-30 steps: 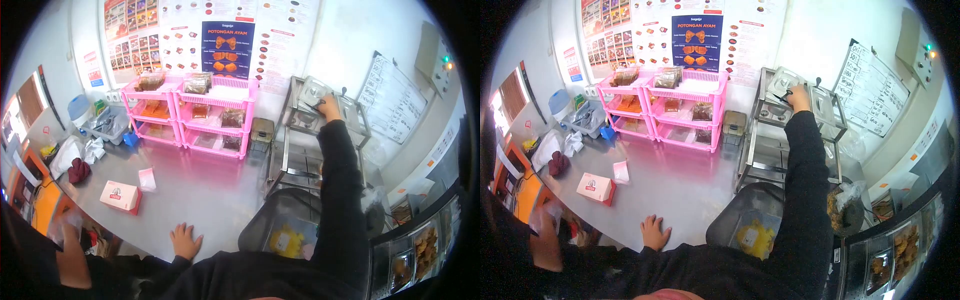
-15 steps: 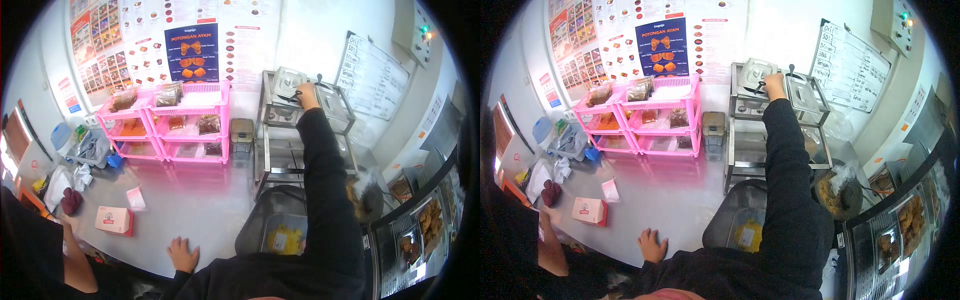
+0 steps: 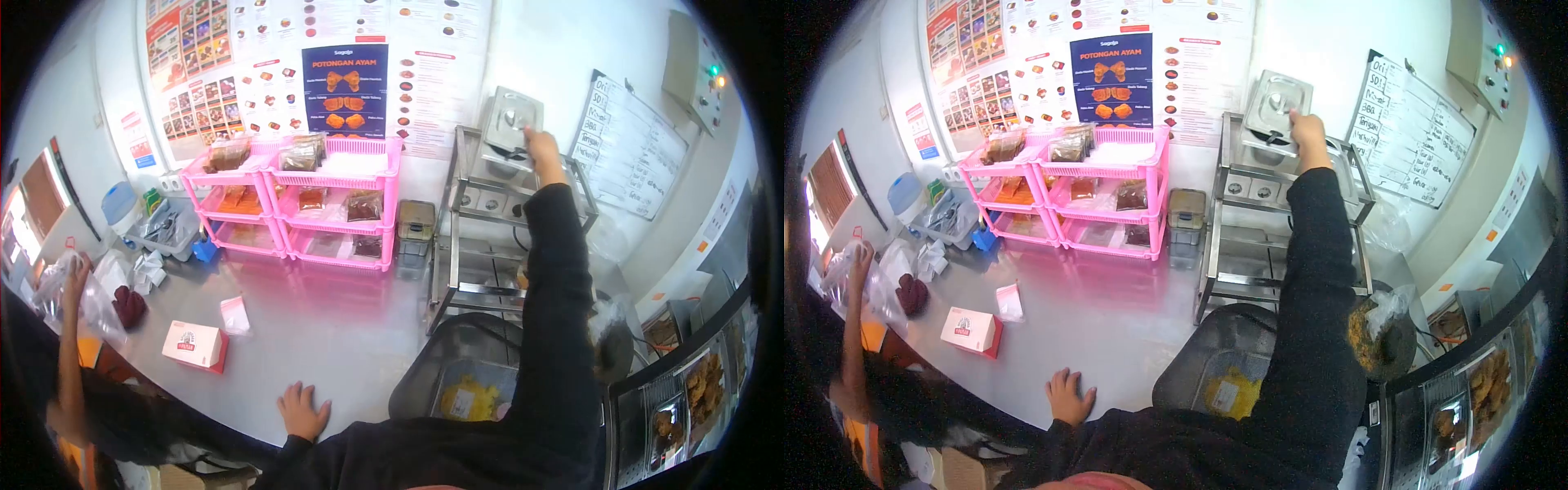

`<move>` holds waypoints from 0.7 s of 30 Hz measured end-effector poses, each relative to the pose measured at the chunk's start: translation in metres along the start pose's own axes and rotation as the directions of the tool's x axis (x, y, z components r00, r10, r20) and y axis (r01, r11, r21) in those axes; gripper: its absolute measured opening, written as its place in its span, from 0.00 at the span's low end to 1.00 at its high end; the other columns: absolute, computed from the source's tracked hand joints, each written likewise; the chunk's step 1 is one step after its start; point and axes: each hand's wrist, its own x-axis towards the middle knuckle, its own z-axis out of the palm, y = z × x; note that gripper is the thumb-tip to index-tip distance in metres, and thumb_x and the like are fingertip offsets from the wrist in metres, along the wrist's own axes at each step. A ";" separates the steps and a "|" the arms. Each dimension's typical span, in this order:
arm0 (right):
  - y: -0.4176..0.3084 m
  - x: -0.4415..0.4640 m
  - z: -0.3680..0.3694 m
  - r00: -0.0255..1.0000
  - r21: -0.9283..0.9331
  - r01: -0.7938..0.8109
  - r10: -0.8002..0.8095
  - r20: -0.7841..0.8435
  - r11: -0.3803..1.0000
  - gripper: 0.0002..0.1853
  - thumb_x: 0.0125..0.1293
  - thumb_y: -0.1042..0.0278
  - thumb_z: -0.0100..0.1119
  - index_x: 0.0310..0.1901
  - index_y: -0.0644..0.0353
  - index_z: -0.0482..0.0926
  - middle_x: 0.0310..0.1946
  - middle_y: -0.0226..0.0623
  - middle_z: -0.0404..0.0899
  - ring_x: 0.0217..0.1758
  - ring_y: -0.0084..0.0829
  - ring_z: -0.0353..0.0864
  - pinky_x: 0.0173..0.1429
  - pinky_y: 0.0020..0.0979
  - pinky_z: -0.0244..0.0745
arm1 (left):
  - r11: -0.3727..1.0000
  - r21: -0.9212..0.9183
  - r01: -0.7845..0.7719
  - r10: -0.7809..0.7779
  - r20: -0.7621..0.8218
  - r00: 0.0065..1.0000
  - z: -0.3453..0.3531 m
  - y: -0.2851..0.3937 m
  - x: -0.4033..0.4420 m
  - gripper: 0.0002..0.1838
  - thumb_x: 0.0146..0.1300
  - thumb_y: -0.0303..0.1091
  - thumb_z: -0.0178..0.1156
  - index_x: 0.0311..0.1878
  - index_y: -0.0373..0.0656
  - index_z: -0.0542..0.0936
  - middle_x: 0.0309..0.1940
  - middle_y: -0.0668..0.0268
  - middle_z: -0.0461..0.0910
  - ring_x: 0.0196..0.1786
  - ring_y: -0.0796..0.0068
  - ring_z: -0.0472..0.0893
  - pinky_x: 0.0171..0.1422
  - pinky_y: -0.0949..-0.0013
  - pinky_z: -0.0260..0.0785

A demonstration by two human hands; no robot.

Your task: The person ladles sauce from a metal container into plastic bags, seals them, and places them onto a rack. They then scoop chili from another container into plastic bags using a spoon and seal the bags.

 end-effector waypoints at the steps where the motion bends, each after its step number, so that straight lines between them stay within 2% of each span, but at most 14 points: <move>1: -0.013 -0.004 -0.009 1.000 0.051 -0.002 0.003 -0.010 0.999 0.25 0.58 0.52 0.55 0.33 0.75 0.76 0.28 0.55 0.77 0.33 0.45 0.77 0.38 0.38 0.69 | 1.000 0.016 -0.008 0.008 -0.011 1.000 -0.001 0.000 0.000 0.27 0.44 0.46 0.63 0.47 0.44 0.72 0.52 0.54 0.65 0.59 0.54 0.61 0.61 0.48 0.47; 4: -0.052 -0.026 -0.039 0.996 0.223 0.090 -0.091 -0.008 0.971 0.21 0.58 0.55 0.55 0.32 0.72 0.75 0.21 0.43 0.74 0.23 0.33 0.72 0.29 0.33 0.67 | 1.000 -0.022 0.003 -0.002 0.019 1.000 -0.007 0.002 0.002 0.27 0.44 0.47 0.62 0.46 0.44 0.72 0.53 0.54 0.65 0.59 0.54 0.61 0.61 0.48 0.46; 7: -0.089 -0.062 -0.064 0.986 0.323 0.075 -0.118 0.118 0.944 0.18 0.58 0.56 0.55 0.30 0.68 0.73 0.19 0.34 0.71 0.19 0.25 0.66 0.25 0.29 0.63 | 1.000 -0.007 0.006 -0.006 0.007 1.000 -0.006 0.002 0.000 0.27 0.44 0.48 0.62 0.47 0.44 0.72 0.51 0.54 0.67 0.60 0.55 0.60 0.61 0.49 0.46; 10: -0.105 -0.108 -0.073 0.917 0.190 0.148 -0.207 0.342 0.971 0.17 0.58 0.57 0.55 0.30 0.67 0.72 0.22 0.33 0.72 0.22 0.24 0.67 0.25 0.27 0.63 | 0.998 -0.062 -0.019 0.018 -0.029 0.999 0.000 -0.007 -0.002 0.27 0.45 0.50 0.61 0.47 0.45 0.73 0.53 0.55 0.66 0.59 0.54 0.61 0.61 0.46 0.46; 12: -0.115 -0.167 -0.064 0.868 0.245 0.114 -0.217 0.446 0.963 0.17 0.58 0.56 0.55 0.29 0.66 0.72 0.22 0.33 0.72 0.23 0.24 0.68 0.26 0.27 0.64 | 0.982 -0.136 0.134 -0.096 0.250 0.963 -0.019 0.002 0.009 0.27 0.49 0.51 0.59 0.49 0.43 0.72 0.55 0.56 0.65 0.60 0.55 0.60 0.62 0.46 0.45; 13: -0.111 -0.190 -0.051 0.818 0.195 0.119 -0.208 0.536 0.973 0.17 0.59 0.55 0.53 0.29 0.64 0.73 0.22 0.31 0.72 0.23 0.22 0.67 0.27 0.26 0.63 | 0.963 -0.158 0.217 -0.142 0.386 0.912 -0.031 0.007 0.020 0.27 0.51 0.51 0.58 0.51 0.42 0.72 0.56 0.57 0.65 0.61 0.56 0.60 0.63 0.47 0.45; 14: -0.106 -0.213 -0.038 0.763 0.144 0.130 -0.191 0.618 0.981 0.17 0.59 0.53 0.52 0.29 0.63 0.73 0.22 0.30 0.71 0.23 0.21 0.66 0.27 0.25 0.63 | 0.763 -0.541 0.354 -0.064 0.482 0.874 -0.027 0.002 0.028 0.27 0.55 0.50 0.55 0.53 0.41 0.70 0.58 0.57 0.63 0.63 0.58 0.58 0.65 0.50 0.44; 15: -0.114 -0.247 -0.026 0.725 0.021 0.164 -0.135 0.675 0.986 0.17 0.59 0.53 0.52 0.32 0.63 0.74 0.22 0.30 0.72 0.24 0.22 0.68 0.28 0.26 0.65 | 0.397 -0.790 0.466 0.050 0.526 0.849 -0.023 -0.003 0.038 0.27 0.59 0.49 0.51 0.56 0.40 0.68 0.60 0.58 0.62 0.64 0.60 0.57 0.67 0.54 0.43; 16: -0.123 -0.280 -0.016 0.689 -0.100 0.208 -0.073 0.721 0.973 0.18 0.59 0.53 0.53 0.34 0.63 0.74 0.23 0.31 0.73 0.25 0.23 0.70 0.29 0.27 0.67 | 0.403 -0.839 0.365 0.097 0.436 0.895 -0.034 0.004 0.043 0.29 0.62 0.51 0.46 0.59 0.40 0.63 0.61 0.60 0.61 0.65 0.62 0.56 0.67 0.57 0.45; 17: -0.115 -0.301 0.002 0.542 0.017 0.257 -0.158 0.826 0.966 0.19 0.58 0.53 0.55 0.39 0.64 0.74 0.26 0.34 0.75 0.28 0.26 0.73 0.32 0.30 0.69 | 0.403 -0.878 0.258 0.146 0.340 0.929 -0.047 0.015 0.047 0.30 0.65 0.53 0.40 0.63 0.41 0.58 0.61 0.62 0.60 0.65 0.65 0.56 0.67 0.60 0.47; 18: -0.096 -0.321 0.031 0.473 0.019 0.133 -0.080 0.877 0.991 0.21 0.57 0.54 0.56 0.42 0.65 0.74 0.28 0.40 0.77 0.30 0.30 0.75 0.34 0.32 0.70 | 0.257 -0.936 0.240 0.091 0.271 0.958 -0.054 0.028 0.050 0.32 0.65 0.55 0.38 0.64 0.41 0.56 0.61 0.62 0.60 0.65 0.66 0.57 0.67 0.61 0.48; 20: -0.081 -0.370 0.067 0.402 0.076 0.215 -0.159 0.902 0.974 0.20 0.56 0.53 0.56 0.37 0.67 0.76 0.25 0.41 0.76 0.25 0.31 0.74 0.31 0.34 0.69 | -0.038 -0.987 0.158 -0.045 0.160 0.986 -0.062 0.048 0.053 0.35 0.65 0.58 0.34 0.64 0.40 0.53 0.62 0.62 0.59 0.64 0.67 0.58 0.67 0.64 0.48; 21: -0.072 -0.393 0.085 0.416 0.100 0.193 -0.174 0.893 0.976 0.20 0.56 0.54 0.56 0.37 0.67 0.75 0.25 0.40 0.76 0.25 0.31 0.74 0.31 0.33 0.69 | -0.131 -0.977 0.169 -0.019 0.173 0.985 -0.058 0.048 0.054 0.35 0.64 0.59 0.33 0.64 0.40 0.53 0.62 0.62 0.59 0.64 0.68 0.59 0.67 0.64 0.48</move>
